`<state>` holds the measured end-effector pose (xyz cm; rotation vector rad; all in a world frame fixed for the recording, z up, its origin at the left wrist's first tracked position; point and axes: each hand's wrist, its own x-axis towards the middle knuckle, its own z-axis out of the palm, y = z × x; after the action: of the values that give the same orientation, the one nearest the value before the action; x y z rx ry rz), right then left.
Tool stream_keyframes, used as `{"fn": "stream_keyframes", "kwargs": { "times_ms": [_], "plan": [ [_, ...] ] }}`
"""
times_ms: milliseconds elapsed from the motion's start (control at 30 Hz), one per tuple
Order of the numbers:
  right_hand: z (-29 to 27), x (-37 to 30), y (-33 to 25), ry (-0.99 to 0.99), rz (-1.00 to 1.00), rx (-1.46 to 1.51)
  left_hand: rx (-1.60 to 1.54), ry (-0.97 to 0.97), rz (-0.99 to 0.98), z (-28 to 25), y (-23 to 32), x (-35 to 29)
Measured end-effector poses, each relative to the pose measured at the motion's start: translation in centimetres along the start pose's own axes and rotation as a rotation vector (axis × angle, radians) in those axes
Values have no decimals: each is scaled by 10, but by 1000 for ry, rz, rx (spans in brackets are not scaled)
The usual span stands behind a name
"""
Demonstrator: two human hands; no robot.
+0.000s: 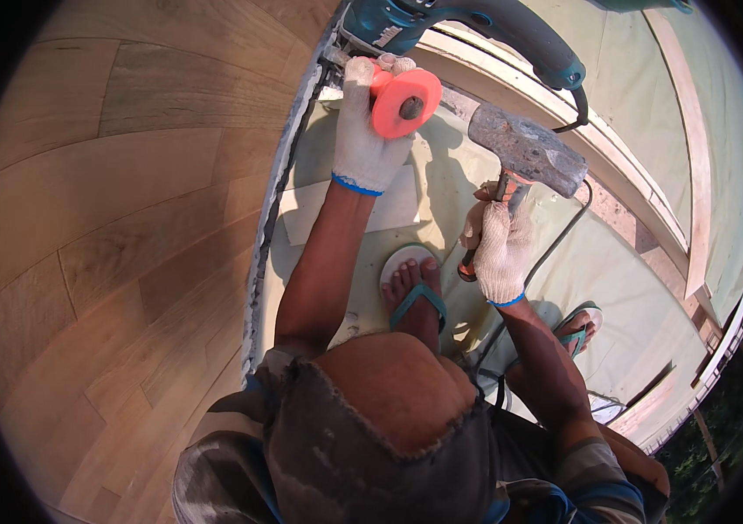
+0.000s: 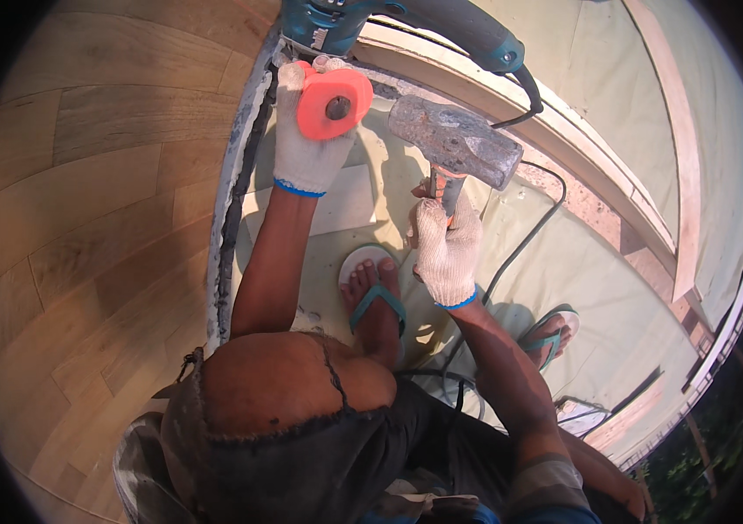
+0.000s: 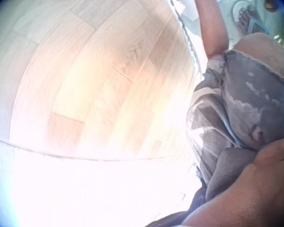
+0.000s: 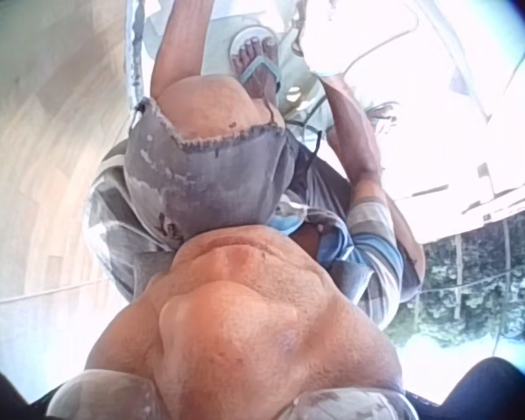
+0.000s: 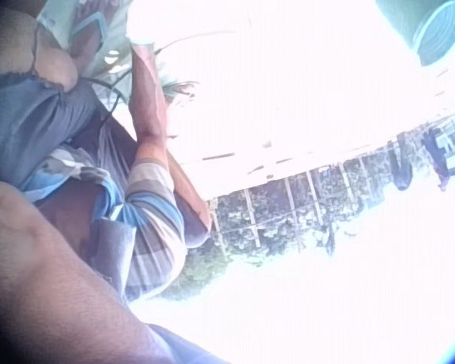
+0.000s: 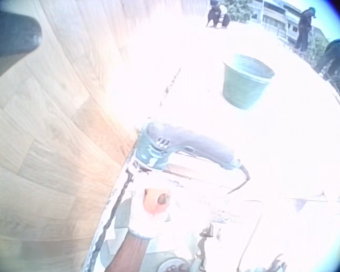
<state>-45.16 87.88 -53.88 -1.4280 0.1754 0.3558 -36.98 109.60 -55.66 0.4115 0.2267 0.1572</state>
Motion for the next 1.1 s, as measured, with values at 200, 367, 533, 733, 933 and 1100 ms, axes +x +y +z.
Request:
{"fn": "stream_keyframes", "kwargs": {
  "times_ms": [200,367,533,733,933,1100],
  "plan": [
    [12,-1,-1,21,-84,129,-123,-51,-9,1,2,9],
    [50,10,6,22,40,20,-50,25,14,-1,-7,13],
    [62,6,21,19,94,69,-118,10,-18,-13,1,15],
    [56,-2,13,53,117,200,-27,114,-54,-8,-9,-3],
    [56,-4,14,91,110,300,-76,35,-93,4,-12,5],
    [57,-3,16,98,103,289,-138,-78,-100,4,-10,16]
  ]
}}
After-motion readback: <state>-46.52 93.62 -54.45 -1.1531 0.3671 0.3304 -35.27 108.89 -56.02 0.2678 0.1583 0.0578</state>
